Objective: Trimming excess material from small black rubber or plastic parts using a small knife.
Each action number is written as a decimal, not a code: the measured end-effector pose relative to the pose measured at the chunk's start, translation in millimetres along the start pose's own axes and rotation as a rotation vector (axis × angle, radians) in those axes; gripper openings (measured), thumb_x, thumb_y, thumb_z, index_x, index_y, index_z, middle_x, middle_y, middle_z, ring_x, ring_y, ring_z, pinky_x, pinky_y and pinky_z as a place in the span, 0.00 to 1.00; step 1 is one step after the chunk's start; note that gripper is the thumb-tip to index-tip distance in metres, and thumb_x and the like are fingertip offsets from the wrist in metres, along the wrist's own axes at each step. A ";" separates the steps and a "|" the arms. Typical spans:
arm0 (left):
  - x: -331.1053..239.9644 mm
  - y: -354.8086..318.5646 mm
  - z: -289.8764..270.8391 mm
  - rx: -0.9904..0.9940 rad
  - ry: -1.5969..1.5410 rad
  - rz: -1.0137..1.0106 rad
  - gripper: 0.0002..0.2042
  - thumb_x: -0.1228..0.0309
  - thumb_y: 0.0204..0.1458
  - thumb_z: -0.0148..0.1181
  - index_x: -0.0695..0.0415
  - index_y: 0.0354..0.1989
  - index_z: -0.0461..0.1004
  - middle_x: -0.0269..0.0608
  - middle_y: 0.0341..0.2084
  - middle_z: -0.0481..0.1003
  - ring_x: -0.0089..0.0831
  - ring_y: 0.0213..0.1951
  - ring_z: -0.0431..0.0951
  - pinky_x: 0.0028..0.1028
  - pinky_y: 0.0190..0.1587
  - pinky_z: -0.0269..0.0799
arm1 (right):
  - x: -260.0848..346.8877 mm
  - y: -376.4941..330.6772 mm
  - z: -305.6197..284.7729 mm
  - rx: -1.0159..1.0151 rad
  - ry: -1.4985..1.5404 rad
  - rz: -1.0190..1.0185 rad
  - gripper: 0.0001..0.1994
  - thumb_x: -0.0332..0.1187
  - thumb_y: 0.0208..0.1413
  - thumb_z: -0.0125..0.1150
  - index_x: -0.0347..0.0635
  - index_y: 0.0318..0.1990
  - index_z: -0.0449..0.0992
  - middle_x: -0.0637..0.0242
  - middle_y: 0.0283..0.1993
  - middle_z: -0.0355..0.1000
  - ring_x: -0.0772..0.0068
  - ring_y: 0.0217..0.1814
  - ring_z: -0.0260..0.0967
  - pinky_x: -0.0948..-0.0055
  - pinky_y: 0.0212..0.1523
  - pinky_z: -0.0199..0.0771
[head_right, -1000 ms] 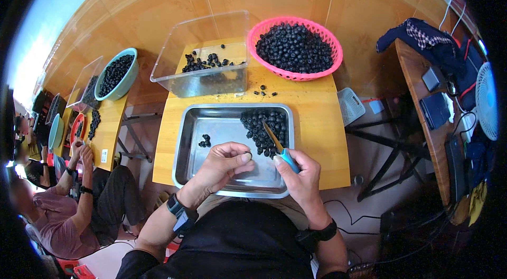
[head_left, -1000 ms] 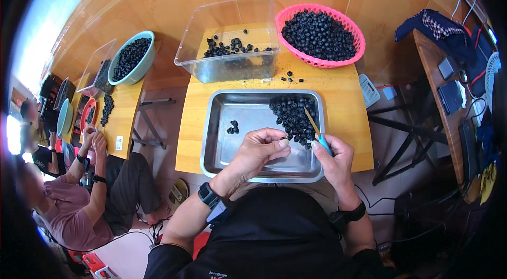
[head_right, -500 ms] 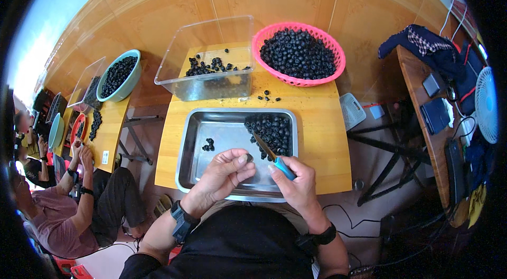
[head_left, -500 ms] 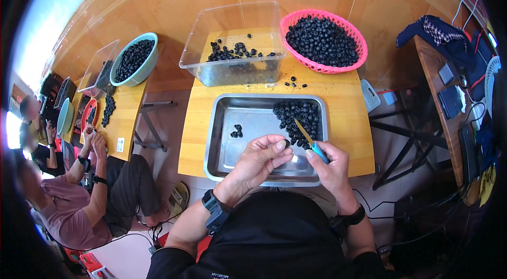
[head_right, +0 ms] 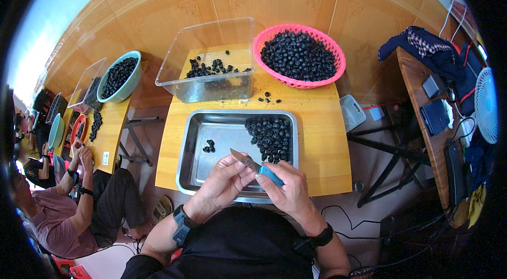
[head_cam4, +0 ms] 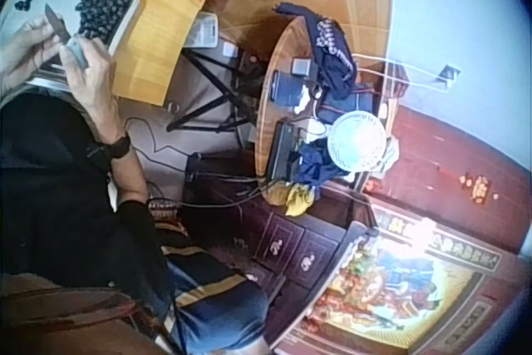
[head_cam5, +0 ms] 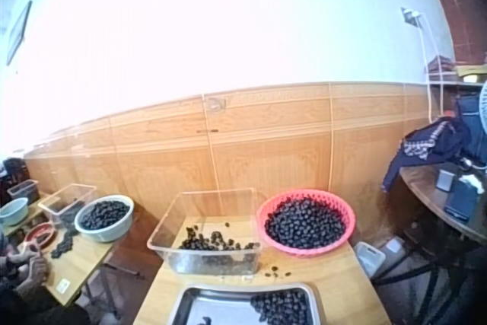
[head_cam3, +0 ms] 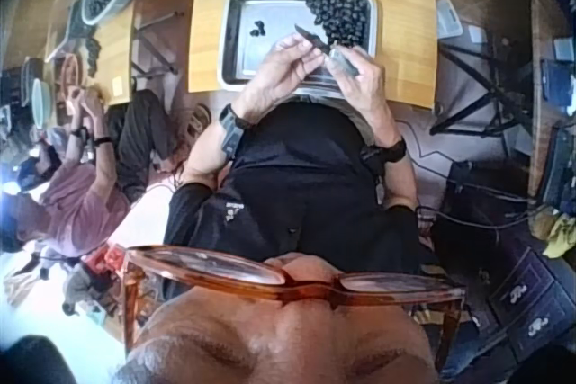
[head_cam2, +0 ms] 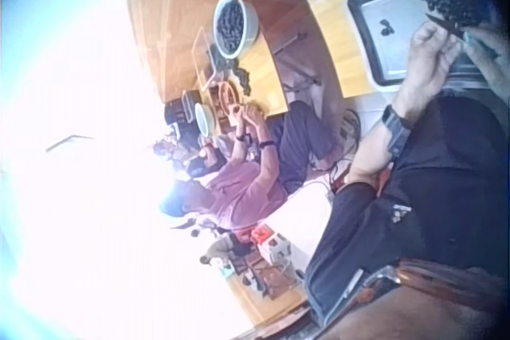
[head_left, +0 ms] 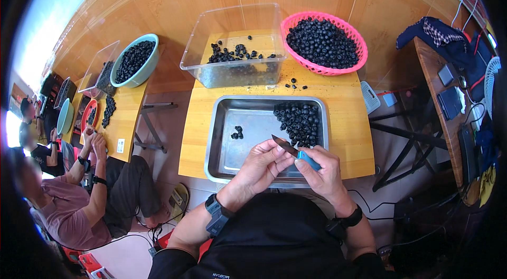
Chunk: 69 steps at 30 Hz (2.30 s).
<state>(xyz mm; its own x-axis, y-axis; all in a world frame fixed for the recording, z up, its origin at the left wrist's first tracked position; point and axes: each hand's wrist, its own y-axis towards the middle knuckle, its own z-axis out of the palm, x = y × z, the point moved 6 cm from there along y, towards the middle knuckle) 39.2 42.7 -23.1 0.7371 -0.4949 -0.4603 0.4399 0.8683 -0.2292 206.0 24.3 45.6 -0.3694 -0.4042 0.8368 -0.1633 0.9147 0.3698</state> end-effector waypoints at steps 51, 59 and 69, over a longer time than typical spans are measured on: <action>-22.8 -32.4 21.2 0.067 0.642 0.155 0.05 0.78 0.62 0.63 0.63 0.45 0.81 0.40 0.39 0.82 0.30 0.42 0.85 0.32 0.47 0.84 | -13.9 10.8 7.7 -0.076 0.288 0.216 0.15 0.37 0.62 0.72 0.30 0.43 0.82 0.70 0.28 0.75 0.85 0.30 0.66 0.78 0.31 0.68; -80.9 -35.0 14.0 0.024 2.075 0.479 0.06 0.76 0.54 0.68 0.60 0.38 0.84 0.49 0.36 0.82 0.47 0.37 0.84 0.39 0.41 0.81 | -28.2 1.7 -17.2 -0.208 0.266 0.270 0.14 0.36 0.61 0.72 0.29 0.42 0.82 0.74 0.27 0.72 0.86 0.30 0.63 0.78 0.30 0.66; -95.1 -26.9 11.0 -0.038 2.286 0.535 0.09 0.75 0.55 0.66 0.59 0.43 0.83 0.46 0.38 0.80 0.48 0.38 0.83 0.41 0.42 0.81 | -41.5 -19.6 -40.0 -0.308 0.259 0.309 0.13 0.34 0.61 0.71 0.29 0.42 0.82 0.77 0.29 0.71 0.87 0.31 0.62 0.80 0.31 0.65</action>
<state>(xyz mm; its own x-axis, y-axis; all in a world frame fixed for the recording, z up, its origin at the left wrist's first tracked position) -37.1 66.0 36.3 -0.8163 0.4881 -0.3088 0.4491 0.8726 0.1921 261.1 23.2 19.7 -0.1125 -0.1374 0.9841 0.2095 0.9648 0.1587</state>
